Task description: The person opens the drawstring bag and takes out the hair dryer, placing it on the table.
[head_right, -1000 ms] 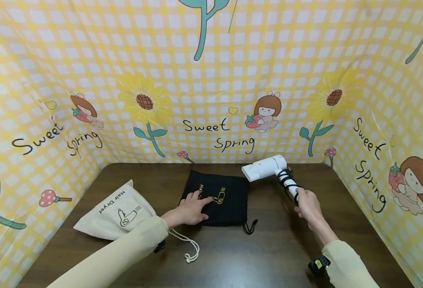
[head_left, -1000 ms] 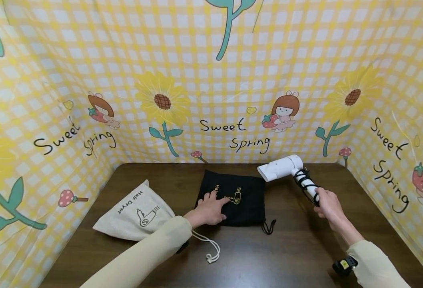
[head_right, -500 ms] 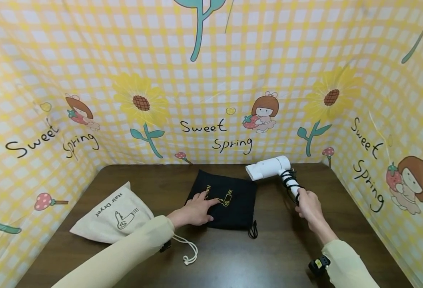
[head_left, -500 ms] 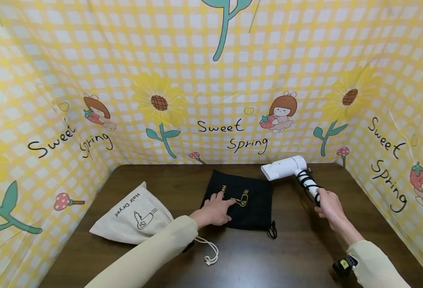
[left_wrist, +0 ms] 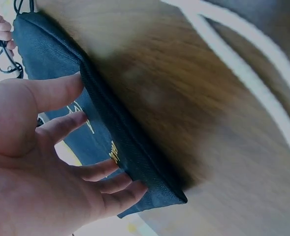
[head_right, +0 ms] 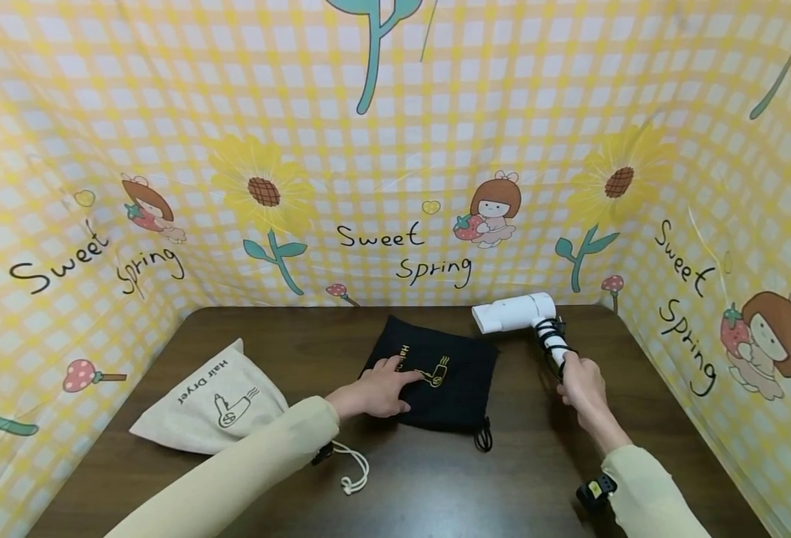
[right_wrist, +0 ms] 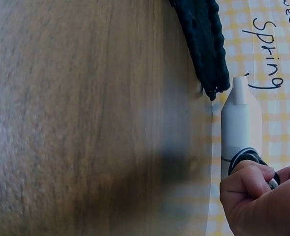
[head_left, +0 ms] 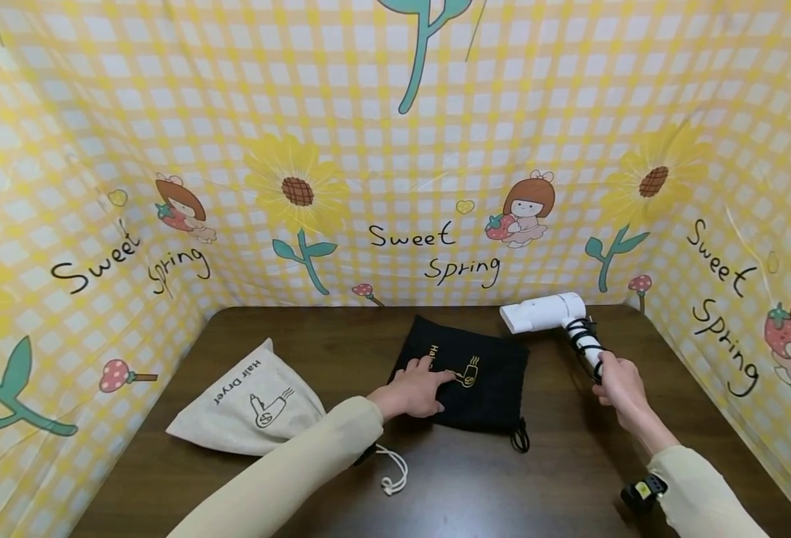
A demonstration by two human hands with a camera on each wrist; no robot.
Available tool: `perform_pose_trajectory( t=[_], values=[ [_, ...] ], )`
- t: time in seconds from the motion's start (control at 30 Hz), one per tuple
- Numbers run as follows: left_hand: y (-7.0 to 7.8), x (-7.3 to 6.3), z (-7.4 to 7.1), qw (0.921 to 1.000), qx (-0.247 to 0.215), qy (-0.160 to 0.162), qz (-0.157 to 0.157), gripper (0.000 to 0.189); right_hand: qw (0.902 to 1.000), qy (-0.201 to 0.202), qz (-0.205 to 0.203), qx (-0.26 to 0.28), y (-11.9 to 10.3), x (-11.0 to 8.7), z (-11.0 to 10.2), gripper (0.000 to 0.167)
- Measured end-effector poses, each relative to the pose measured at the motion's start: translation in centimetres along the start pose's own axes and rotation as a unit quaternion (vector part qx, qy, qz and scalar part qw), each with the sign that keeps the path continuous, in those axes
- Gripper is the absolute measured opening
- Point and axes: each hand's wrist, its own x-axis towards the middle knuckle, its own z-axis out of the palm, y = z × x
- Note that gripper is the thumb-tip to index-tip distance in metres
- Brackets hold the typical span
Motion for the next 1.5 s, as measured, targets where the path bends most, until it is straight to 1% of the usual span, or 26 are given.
perform_pose_trajectory(
  t=[0.1,0.2,0.37,0.5,0.7,1.0,1.27,1.4,1.5],
  values=[
    [0.4,0.3,0.0,1.0,0.001,-0.003,0.003,0.057,0.9999,0.01,0.007,0.001,0.1,0.1,-0.2,0.057],
    [0.9,0.6,-0.2,0.9999,0.005,-0.01,0.003,0.058,0.9998,0.017,0.008,-0.001,0.1,0.1,-0.4,0.059],
    [1.8,1.1,-0.5,0.9999,0.01,-0.012,0.007,0.058,0.9995,0.031,0.006,-0.005,0.2,0.2,-0.6,0.058],
    [2.2,1.4,-0.4,0.9998,0.008,-0.014,0.009,0.059,0.9991,0.043,0.006,-0.005,0.4,0.3,-0.5,0.057],
    [2.6,1.6,-0.6,0.9998,0.001,-0.015,0.014,0.059,0.9985,0.055,0.006,-0.006,0.7,0.4,-0.7,0.056],
    [2.8,2.1,-0.4,0.9995,0.015,-0.009,0.024,0.059,0.9982,0.059,0.01,-0.002,1.1,0.7,-1.0,0.055],
    [3.0,2.4,-0.4,0.9994,0.006,-0.013,0.033,0.059,0.998,0.063,0.012,-0.005,1.3,0.9,-1.2,0.054],
    [3.0,2.5,-0.3,0.9993,0.008,-0.016,0.033,0.06,0.9985,0.053,0.013,-0.009,1.2,1.0,-1.3,0.056],
    [3.1,2.7,-0.4,0.9993,0.004,-0.02,0.032,0.06,0.9993,0.032,0.017,0.003,1.1,1.1,-1.4,0.055]
  ],
)
